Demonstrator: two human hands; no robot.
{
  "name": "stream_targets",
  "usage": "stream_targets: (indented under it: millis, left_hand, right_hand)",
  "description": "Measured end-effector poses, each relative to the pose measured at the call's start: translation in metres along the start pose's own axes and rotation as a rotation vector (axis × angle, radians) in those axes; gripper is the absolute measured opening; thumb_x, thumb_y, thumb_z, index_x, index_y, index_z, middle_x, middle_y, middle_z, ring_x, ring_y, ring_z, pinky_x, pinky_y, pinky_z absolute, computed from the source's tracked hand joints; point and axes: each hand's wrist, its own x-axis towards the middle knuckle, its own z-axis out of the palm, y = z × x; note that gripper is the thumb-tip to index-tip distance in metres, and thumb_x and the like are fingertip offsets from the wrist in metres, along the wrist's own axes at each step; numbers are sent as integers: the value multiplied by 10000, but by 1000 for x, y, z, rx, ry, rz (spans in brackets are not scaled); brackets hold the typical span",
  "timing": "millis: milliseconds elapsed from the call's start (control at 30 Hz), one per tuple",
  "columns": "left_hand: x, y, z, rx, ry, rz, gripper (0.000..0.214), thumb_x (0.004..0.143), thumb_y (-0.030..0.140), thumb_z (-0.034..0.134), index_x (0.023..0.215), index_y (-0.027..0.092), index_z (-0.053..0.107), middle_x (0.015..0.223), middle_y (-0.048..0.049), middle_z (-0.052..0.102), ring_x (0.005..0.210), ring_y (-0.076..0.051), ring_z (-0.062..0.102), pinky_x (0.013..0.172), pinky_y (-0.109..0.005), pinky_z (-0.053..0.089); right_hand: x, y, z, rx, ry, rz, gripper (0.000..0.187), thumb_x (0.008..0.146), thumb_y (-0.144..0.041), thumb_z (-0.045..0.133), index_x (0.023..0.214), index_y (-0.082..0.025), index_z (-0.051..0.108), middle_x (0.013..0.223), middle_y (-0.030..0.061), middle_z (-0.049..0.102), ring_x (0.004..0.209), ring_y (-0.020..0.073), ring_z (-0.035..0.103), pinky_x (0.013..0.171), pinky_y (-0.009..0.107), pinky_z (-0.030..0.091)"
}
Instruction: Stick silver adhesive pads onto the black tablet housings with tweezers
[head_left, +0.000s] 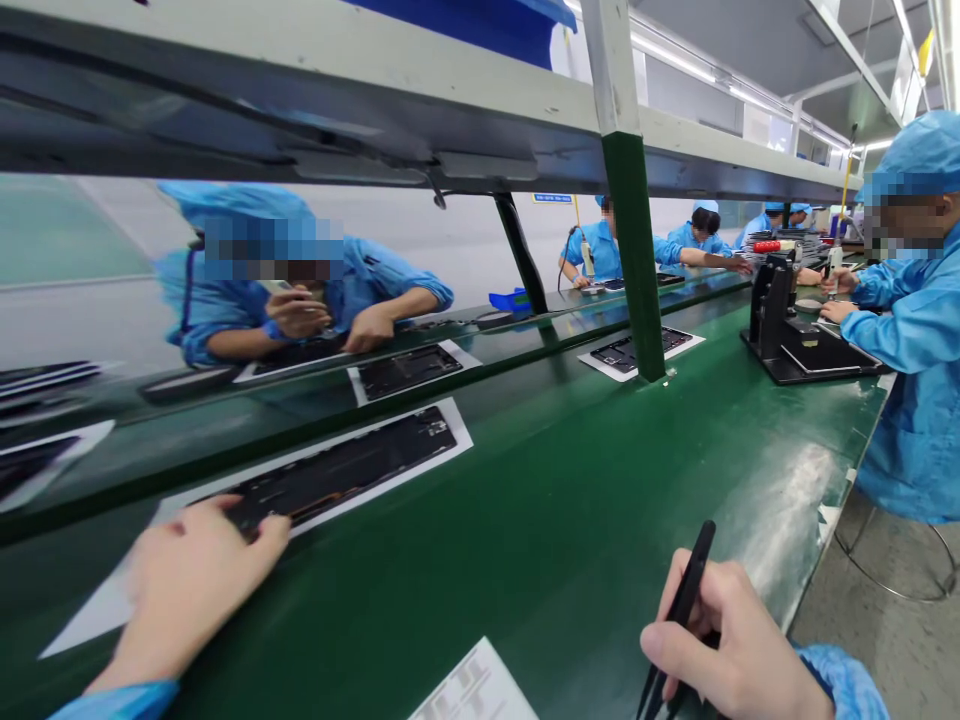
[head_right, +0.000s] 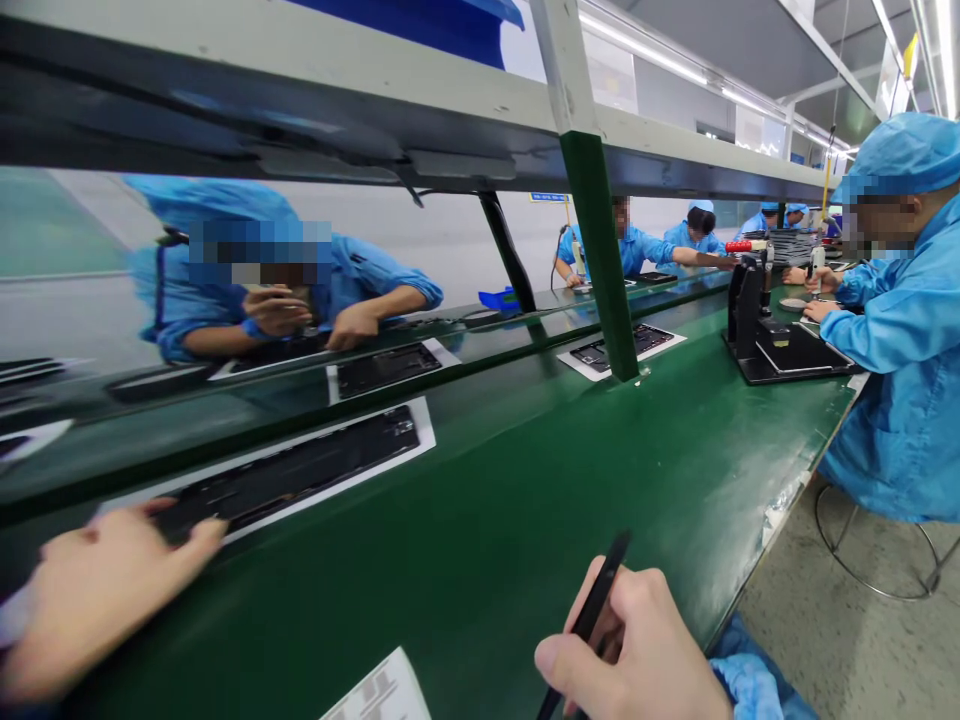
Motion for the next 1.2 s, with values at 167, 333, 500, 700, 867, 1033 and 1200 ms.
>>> stream_targets:
  millis: [167,333,500,700,867,1033,1200]
  left_hand:
    - [-6,5,10,144,-40,39,413,1012,349,568,1354,124,513,1291,-156,599,1147,-288,628,950,-487,551]
    - [-12,10,13,170,-32,121,371,1003,323,596,1322,141,538,1262,-127,606,1108,-267,634,914,-458,568]
    - [-15,11,16,155,-21,169,350,997,320,606,1297,148,554,1244,-115,609,1080,-258,637,904,-457,567]
    - [-15,11,23,122,-54,264,321,984,316,625,1253,148,579,1219,-103,616,1066,-251,635,905,-452,559]
    - [-11,10,29,57,-122,379,270,972,275,644,1205,141,608,1206,-95,633,1093,-253,637,926,-457,559]
    - [-8,10,29,8,-212,418,212,974,244,643,1153,132,627,1098,-69,673,968,-215,678,880,-421,581]
    - [-5,14,24,-10,-291,454,157,973,231,644,1090,127,654,966,-36,704,846,-185,698,830,-380,590]
  right_hand:
    - [-4,-9,-1,43,-47,45,440,690,-557,730,691,-193,484,539,-29,522,475,93,575,443,170,408]
    - [13,-28,-15,71,-517,334,604,548,-741,715,626,-199,460,522,-23,556,349,50,452,321,165,319]
    - [97,-28,-20,-386,-416,91,386,924,-447,551,651,-184,483,496,-45,555,380,70,509,376,177,375]
    - [199,-17,7,-691,-235,-167,311,1004,-368,570,810,-129,617,653,-48,592,532,76,560,558,226,510]
    - [237,-22,37,-926,-232,-306,272,1003,-380,566,1026,-125,657,918,31,687,786,144,671,743,329,581]
    - [237,-20,51,-1145,-318,-405,302,989,-400,579,1121,-137,646,1037,63,688,922,188,679,844,403,573]
    - [228,-22,54,-1267,-368,-464,310,1009,-389,544,1167,-138,632,1053,68,690,929,192,682,851,409,573]
